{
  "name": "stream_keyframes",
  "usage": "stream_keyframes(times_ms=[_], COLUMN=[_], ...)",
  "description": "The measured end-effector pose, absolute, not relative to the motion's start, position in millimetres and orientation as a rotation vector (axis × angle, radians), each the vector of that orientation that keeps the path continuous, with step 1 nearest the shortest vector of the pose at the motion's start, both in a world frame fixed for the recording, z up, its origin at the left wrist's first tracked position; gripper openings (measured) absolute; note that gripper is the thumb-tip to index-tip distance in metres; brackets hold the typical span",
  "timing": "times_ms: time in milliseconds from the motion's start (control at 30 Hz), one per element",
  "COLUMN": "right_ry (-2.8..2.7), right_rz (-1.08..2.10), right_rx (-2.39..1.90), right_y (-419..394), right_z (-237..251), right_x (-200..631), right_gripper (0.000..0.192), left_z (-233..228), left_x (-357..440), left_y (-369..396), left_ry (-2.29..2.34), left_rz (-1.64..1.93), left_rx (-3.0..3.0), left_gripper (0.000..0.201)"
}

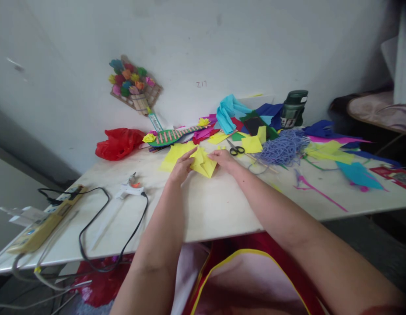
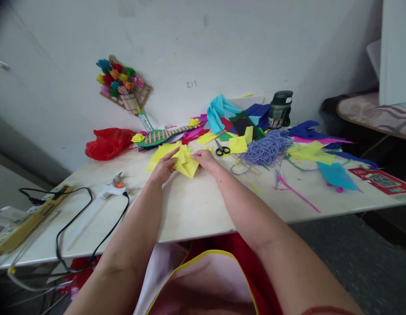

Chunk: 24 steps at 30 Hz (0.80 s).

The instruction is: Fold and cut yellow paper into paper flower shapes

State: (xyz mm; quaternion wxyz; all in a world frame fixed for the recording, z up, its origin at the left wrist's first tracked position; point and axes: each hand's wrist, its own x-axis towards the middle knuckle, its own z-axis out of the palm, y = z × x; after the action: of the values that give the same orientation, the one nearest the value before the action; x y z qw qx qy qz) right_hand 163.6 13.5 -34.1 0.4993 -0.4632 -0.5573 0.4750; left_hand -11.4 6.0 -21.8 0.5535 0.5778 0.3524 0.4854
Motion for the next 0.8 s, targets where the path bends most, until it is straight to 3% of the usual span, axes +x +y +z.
stream_keyframes(times_ms=[367, 800], right_ry=[-1.35, -1.392], right_rz=[1.162, 1.151], right_rx=[-1.109, -1.109], right_y=[11.1, 11.1], right_z=[-32.8, -33.7], right_x=[164.3, 163.4], right_gripper=[0.018, 0.016], left_z=[-30.8, -30.2], left_x=[-13.5, -13.9], left_y=[10.2, 9.1], left_ry=[0.755, 0.793], left_rz=[1.063, 0.941], left_rx=[1.308, 1.303], left_gripper=[0.037, 0.039])
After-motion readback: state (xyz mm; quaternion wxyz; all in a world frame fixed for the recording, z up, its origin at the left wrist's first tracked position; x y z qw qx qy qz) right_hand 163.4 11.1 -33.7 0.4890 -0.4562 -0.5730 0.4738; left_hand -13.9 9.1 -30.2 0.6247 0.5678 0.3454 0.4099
